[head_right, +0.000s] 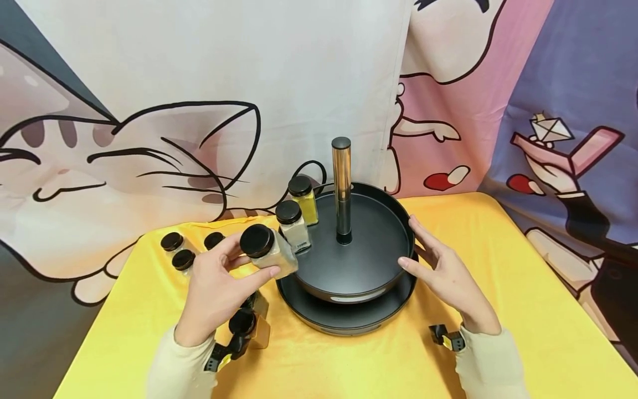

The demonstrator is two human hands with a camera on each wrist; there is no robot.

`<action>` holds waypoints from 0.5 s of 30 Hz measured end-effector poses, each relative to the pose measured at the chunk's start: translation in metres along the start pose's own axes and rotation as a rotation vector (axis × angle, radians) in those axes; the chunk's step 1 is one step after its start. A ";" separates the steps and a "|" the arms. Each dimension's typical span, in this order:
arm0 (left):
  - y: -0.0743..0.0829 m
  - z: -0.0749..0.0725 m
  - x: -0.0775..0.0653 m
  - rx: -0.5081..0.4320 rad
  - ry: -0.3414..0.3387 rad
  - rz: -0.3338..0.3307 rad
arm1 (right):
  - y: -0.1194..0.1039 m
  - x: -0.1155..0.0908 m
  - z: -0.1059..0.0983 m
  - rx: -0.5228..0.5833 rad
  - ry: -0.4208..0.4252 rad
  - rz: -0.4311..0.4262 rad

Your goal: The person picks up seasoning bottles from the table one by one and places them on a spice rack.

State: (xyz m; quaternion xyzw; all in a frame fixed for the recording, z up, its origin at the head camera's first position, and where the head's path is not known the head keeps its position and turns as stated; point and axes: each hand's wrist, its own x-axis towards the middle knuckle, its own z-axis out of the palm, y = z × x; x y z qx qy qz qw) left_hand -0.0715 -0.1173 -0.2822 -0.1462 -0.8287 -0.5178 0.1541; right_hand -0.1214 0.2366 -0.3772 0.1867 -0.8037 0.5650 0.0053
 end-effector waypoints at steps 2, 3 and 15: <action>0.002 0.004 0.002 -0.012 -0.007 -0.021 | 0.000 0.000 0.000 -0.005 0.001 0.004; 0.003 0.006 0.002 -0.018 -0.010 -0.034 | 0.000 0.000 0.000 -0.006 0.001 0.007; -0.023 0.033 0.008 -0.037 -0.042 0.068 | 0.002 0.000 -0.001 -0.003 0.000 0.011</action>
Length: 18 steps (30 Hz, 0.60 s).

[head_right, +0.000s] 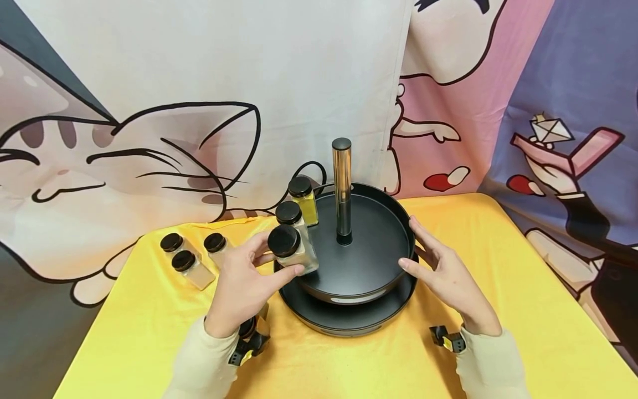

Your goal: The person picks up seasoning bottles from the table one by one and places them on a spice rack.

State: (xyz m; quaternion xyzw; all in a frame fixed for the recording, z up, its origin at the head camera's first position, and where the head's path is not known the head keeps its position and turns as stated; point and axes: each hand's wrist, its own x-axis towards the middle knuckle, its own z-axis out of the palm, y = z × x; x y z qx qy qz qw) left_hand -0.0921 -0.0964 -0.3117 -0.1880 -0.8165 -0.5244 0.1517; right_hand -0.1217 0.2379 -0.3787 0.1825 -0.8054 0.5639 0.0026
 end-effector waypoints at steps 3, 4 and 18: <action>-0.015 0.007 0.000 0.017 -0.012 0.016 | 0.000 -0.001 0.000 -0.014 0.001 0.024; -0.016 0.008 0.000 0.024 -0.017 0.018 | 0.000 -0.001 0.000 -0.020 0.002 0.030; -0.019 0.016 0.002 0.144 -0.061 -0.006 | -0.001 0.000 0.001 0.003 0.002 0.008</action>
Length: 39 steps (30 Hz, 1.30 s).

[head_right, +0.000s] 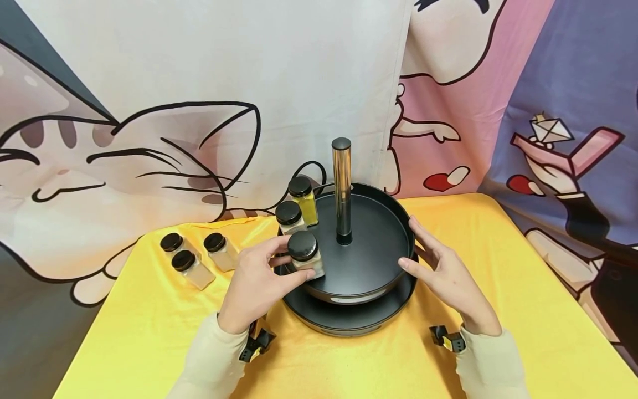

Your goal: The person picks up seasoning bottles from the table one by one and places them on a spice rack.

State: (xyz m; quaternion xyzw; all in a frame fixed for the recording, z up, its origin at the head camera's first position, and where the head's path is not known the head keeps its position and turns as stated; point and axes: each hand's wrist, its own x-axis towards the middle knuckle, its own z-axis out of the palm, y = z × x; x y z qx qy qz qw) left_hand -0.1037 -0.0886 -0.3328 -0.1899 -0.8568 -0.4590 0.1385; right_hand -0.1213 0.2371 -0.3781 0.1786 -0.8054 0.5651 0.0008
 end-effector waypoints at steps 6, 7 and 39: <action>-0.002 0.003 0.000 0.017 -0.027 -0.008 | 0.000 0.000 0.000 0.004 0.004 -0.001; -0.003 0.003 0.000 0.016 -0.030 -0.007 | 0.000 0.000 0.000 0.005 0.004 -0.003; -0.007 0.005 -0.001 0.086 -0.040 0.021 | 0.001 0.000 0.000 -0.022 0.007 -0.015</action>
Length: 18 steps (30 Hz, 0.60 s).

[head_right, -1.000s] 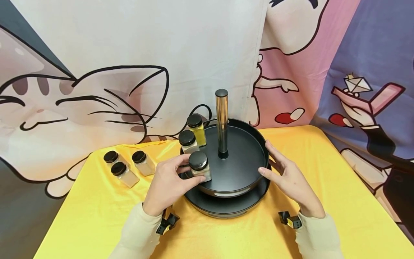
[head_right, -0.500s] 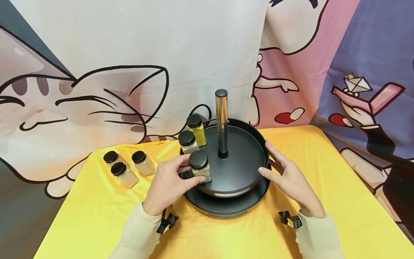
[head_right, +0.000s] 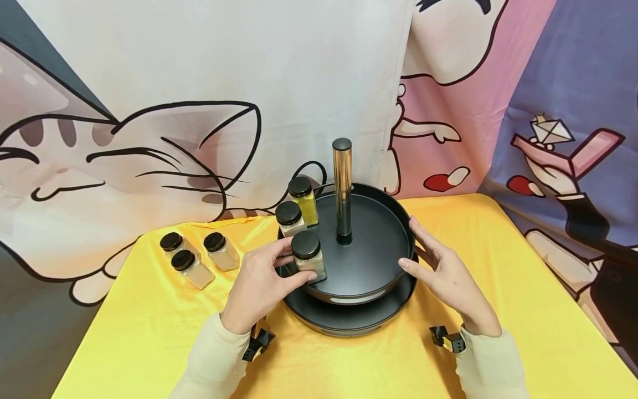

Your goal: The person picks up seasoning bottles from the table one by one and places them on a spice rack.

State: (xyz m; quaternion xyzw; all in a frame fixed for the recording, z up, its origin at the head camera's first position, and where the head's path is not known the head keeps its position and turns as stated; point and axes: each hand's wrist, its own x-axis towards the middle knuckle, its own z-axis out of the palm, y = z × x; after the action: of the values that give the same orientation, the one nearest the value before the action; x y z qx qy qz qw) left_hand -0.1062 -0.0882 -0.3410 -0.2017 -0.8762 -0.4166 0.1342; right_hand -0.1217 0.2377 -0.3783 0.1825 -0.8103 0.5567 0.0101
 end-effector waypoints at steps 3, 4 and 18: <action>-0.001 -0.001 -0.002 0.013 0.001 0.006 | 0.001 0.000 0.000 -0.002 -0.002 0.005; -0.001 -0.001 -0.002 0.018 0.003 0.012 | 0.001 0.000 0.000 -0.007 -0.001 0.010; -0.006 -0.023 -0.020 0.087 0.098 0.064 | 0.000 -0.001 -0.001 -0.027 0.006 -0.013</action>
State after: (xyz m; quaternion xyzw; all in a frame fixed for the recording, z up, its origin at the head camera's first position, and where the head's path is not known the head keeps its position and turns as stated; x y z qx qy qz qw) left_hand -0.0901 -0.1140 -0.3391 -0.2031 -0.8790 -0.3829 0.1987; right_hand -0.1212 0.2386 -0.3782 0.1860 -0.8166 0.5461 0.0187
